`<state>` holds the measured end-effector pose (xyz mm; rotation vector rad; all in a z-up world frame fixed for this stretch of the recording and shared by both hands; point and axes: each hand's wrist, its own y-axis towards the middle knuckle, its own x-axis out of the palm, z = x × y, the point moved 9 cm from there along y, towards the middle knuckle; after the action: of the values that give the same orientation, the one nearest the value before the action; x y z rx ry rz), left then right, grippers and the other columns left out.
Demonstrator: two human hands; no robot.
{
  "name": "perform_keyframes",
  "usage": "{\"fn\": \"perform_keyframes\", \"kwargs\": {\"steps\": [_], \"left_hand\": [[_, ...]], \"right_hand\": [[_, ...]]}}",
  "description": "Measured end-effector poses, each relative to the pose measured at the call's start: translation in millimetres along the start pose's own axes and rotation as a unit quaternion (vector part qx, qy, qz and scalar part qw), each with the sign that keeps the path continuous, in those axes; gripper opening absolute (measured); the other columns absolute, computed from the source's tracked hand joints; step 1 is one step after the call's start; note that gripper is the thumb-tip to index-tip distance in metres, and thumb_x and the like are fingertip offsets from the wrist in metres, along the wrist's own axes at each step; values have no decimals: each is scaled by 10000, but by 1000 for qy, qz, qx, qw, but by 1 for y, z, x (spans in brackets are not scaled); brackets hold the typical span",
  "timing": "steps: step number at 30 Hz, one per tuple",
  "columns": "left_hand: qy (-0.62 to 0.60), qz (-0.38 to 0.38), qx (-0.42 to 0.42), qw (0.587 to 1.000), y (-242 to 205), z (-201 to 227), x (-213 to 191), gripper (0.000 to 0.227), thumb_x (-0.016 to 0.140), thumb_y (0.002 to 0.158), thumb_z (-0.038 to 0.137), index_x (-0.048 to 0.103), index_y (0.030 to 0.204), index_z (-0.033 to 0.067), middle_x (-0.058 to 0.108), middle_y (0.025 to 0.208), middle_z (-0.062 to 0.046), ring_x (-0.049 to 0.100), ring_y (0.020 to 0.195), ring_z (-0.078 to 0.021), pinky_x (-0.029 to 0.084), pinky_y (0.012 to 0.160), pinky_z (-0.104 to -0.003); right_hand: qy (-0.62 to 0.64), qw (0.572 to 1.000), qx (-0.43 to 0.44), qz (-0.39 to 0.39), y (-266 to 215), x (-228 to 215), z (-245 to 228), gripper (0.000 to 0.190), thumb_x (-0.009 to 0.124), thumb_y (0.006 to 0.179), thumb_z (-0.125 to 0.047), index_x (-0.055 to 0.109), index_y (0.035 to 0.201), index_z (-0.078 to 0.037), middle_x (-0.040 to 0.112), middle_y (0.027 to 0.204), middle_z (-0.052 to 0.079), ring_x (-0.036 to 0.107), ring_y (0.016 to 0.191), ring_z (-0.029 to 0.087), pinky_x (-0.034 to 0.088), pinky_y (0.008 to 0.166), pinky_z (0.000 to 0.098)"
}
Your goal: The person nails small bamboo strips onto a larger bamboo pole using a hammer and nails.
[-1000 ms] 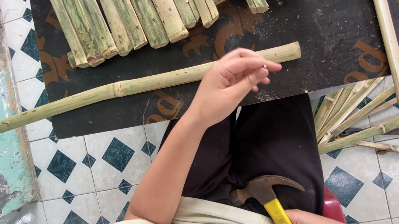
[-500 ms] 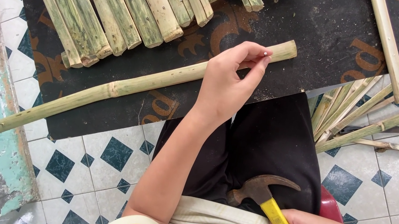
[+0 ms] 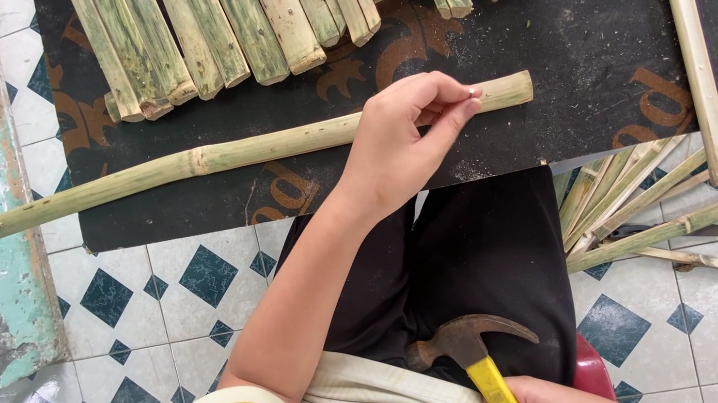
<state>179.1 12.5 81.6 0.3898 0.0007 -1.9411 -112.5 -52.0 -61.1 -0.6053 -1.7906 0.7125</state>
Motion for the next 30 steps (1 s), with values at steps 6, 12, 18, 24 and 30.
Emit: {"fn": "perform_keyframes", "kwargs": {"steps": [6,12,18,24,30], "left_hand": [[-13,-20,-14,1000,-2,-1,4,126,421,878,99,477,785,35,436,637,1,355,550,-74,330,506,-209],[5,-11,42,999,-11,20,-2,91,472,881,3,562,865,-5,500,833,-37,382,575,-95,339,527,-216],[-49,-16,10,999,-17,15,-4,84,610,798,-38,647,867,-8,559,769,-1,395,562,-61,329,495,-186],[-131,-18,-65,989,-21,-6,0,149,651,750,-66,626,878,6,545,698,4,414,554,-34,353,495,-151],[-176,2,-92,980,-23,-16,-1,138,595,778,-83,637,892,-18,610,739,-38,526,606,-68,454,550,-165]], "right_hand": [[16,1000,-13,-10,0,1,2,145,606,885,-13,486,815,27,561,548,72,531,457,126,458,489,220],[-28,999,-30,-4,-5,4,-9,139,589,869,-17,489,777,12,577,558,58,532,469,111,430,482,198],[-28,999,-27,-17,-5,7,-9,127,572,899,-13,492,801,4,564,565,36,541,473,96,456,511,192],[-41,997,-53,-23,-9,10,-16,128,593,875,-69,511,784,-32,563,580,-6,507,524,56,426,587,160],[-80,995,-63,17,-6,0,-13,156,648,824,-167,535,802,-62,546,666,-22,499,604,48,403,629,165]]}}
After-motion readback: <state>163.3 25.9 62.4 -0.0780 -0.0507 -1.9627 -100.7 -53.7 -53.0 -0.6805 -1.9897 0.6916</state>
